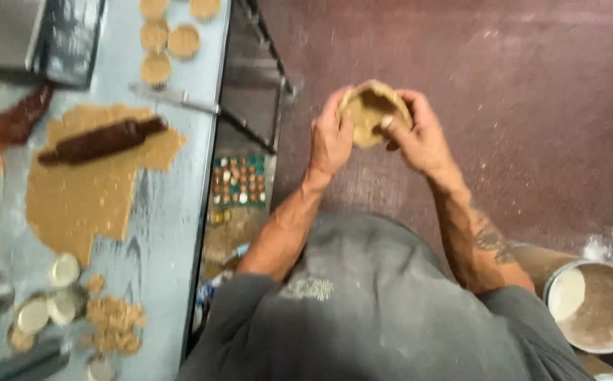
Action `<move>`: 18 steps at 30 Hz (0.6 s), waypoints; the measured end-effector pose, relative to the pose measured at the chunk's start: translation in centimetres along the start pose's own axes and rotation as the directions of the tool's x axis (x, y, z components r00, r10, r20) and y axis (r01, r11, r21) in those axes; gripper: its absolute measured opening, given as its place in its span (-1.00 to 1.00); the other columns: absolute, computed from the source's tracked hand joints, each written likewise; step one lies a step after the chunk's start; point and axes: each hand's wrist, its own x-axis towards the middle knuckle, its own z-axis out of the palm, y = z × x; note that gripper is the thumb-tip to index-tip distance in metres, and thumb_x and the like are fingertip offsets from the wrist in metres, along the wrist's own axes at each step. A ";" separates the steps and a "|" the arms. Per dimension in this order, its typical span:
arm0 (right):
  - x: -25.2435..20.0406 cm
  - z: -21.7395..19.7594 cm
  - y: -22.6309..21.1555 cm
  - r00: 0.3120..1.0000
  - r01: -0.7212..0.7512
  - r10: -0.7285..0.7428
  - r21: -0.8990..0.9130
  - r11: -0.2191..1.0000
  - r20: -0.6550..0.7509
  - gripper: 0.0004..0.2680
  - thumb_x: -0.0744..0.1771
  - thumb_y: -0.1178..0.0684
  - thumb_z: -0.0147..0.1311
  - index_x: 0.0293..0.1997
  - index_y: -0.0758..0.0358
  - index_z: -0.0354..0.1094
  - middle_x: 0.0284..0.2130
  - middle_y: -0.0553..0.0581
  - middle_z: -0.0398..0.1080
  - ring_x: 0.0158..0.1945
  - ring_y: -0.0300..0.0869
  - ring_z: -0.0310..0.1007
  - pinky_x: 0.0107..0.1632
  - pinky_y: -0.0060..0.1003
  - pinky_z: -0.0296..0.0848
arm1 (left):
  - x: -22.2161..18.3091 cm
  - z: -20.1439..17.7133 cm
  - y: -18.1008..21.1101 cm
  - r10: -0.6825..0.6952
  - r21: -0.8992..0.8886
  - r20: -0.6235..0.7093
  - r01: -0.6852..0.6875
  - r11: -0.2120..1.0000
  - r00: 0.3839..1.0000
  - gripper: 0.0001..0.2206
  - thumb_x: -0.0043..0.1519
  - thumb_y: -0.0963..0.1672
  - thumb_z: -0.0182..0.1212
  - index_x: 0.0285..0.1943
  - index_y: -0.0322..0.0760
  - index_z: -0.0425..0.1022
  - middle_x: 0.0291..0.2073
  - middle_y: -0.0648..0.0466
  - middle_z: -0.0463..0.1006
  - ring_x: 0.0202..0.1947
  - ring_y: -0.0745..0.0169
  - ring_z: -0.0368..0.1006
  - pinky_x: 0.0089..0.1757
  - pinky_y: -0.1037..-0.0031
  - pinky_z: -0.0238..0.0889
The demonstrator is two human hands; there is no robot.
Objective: The person is preparing tartlet shells by cutting dough, rolling it, placing it into metal molds, and pressing it to fit the mold shape.
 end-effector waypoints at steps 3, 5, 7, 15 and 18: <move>0.8 -0.7 -0.4 0.961 -0.276 0.278 0.188 0.943 0.014 -0.74 0.52 0.15 0.15 0.41 0.38 0.38 -0.11 0.38 0.54 -0.17 0.02 0.66 -0.22 -0.08 0.75 | 0.7 -0.4 2.1 0.053 -0.082 -0.056 -0.058 0.995 0.997 -0.47 0.39 -0.21 0.17 0.59 0.06 0.47 0.20 -0.19 0.78 0.19 -0.29 0.73 0.18 -0.04 0.61; 0.4 -1.0 0.8 0.986 -0.118 0.121 0.034 0.992 -0.113 -0.82 0.49 0.25 0.07 0.27 0.41 0.45 -0.27 0.40 0.53 -0.28 0.06 0.65 -0.34 -0.04 0.66 | 0.2 0.0 1.2 0.059 -0.130 0.042 -0.053 0.990 0.997 -0.46 0.35 -0.20 0.26 0.56 0.04 0.52 0.25 -0.15 0.76 0.24 -0.26 0.71 0.17 -0.02 0.61; 0.0 -0.6 1.3 0.991 -0.045 0.027 -0.136 0.990 -0.132 -0.81 0.47 0.24 0.13 0.25 0.32 0.50 -0.31 0.37 0.55 -0.28 0.13 0.67 -0.34 0.00 0.60 | 0.4 0.1 0.0 0.036 -0.125 0.053 -0.029 0.992 0.998 -0.53 0.32 -0.18 0.31 0.47 -0.04 0.57 0.17 -0.16 0.78 0.17 -0.24 0.74 0.12 0.04 0.64; 0.4 -1.1 -3.6 0.985 -0.161 0.164 -0.062 0.985 0.054 -0.44 0.48 0.08 0.28 0.66 0.28 -0.03 0.44 0.46 0.27 0.33 0.16 0.48 0.02 -0.07 0.77 | 1.0 0.3 -1.4 0.051 -0.034 0.045 -0.050 0.998 0.998 -0.58 0.57 -0.25 0.07 0.62 -0.13 0.41 0.49 -0.13 0.61 -0.47 0.45 0.63 -0.56 0.68 0.58; -0.7 -0.1 -2.5 0.924 -0.376 0.382 0.133 0.917 -0.022 -0.69 0.46 0.28 0.14 0.42 0.34 0.47 -0.16 0.15 0.55 -0.33 -0.24 0.53 -0.24 -0.34 0.71 | -0.5 0.8 -0.4 0.088 -0.154 0.015 -0.085 0.984 0.996 -0.55 0.59 -0.24 0.08 0.69 -0.20 0.28 0.61 -0.17 0.45 0.59 -0.24 0.49 0.39 0.16 0.66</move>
